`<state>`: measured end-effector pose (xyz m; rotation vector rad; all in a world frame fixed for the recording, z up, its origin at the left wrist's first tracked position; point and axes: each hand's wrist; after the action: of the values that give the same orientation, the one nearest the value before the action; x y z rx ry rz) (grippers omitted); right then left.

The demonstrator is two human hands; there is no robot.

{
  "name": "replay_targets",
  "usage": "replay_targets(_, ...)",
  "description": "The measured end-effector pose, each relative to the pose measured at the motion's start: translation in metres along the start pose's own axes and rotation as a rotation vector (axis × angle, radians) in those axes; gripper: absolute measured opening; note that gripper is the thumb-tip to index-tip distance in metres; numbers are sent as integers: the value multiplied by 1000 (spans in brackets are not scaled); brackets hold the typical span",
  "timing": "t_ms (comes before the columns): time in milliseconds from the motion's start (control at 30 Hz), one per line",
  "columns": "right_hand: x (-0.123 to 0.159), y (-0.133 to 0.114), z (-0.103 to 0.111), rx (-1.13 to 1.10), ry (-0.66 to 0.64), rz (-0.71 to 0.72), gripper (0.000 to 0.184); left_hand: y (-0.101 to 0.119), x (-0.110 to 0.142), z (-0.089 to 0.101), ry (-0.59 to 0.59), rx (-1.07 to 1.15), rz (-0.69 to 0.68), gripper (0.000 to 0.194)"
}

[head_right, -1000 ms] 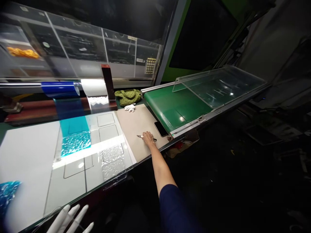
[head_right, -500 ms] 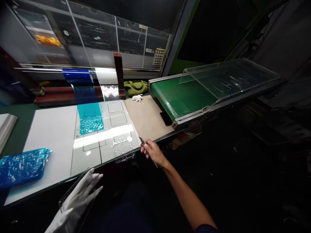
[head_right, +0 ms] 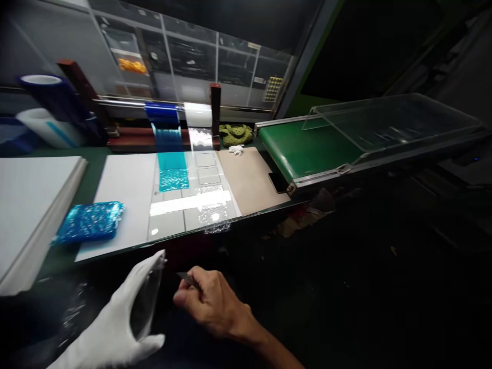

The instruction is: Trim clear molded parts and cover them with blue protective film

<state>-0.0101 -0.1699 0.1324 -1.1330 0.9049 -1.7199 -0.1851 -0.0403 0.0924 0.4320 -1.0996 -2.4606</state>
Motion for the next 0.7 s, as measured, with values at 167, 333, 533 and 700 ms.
replay_targets(167,4,-2,-12,101,-80,-13,66,19,10,11,-37,-145,-14,121)
replay_targets(333,0,-8,-22,110,-120,80,70,33,18,23,-75,-157,-34,119)
replay_targets(533,0,-10,-26,91,-155,112,67,37,21,29,-135,-132,-12,119)
replay_targets(700,2,-10,-28,96,-156,103,66,40,16,33,-155,-127,-11,117)
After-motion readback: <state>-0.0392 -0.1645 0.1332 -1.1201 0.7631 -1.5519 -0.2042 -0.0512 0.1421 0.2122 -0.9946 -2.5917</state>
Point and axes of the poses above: each hand's wrist, its own x-axis away from the middle knuckle, its own z-axis out of the back of the hand, y = z × x, and after that the axes turned 3 degrees about -z, right-handed
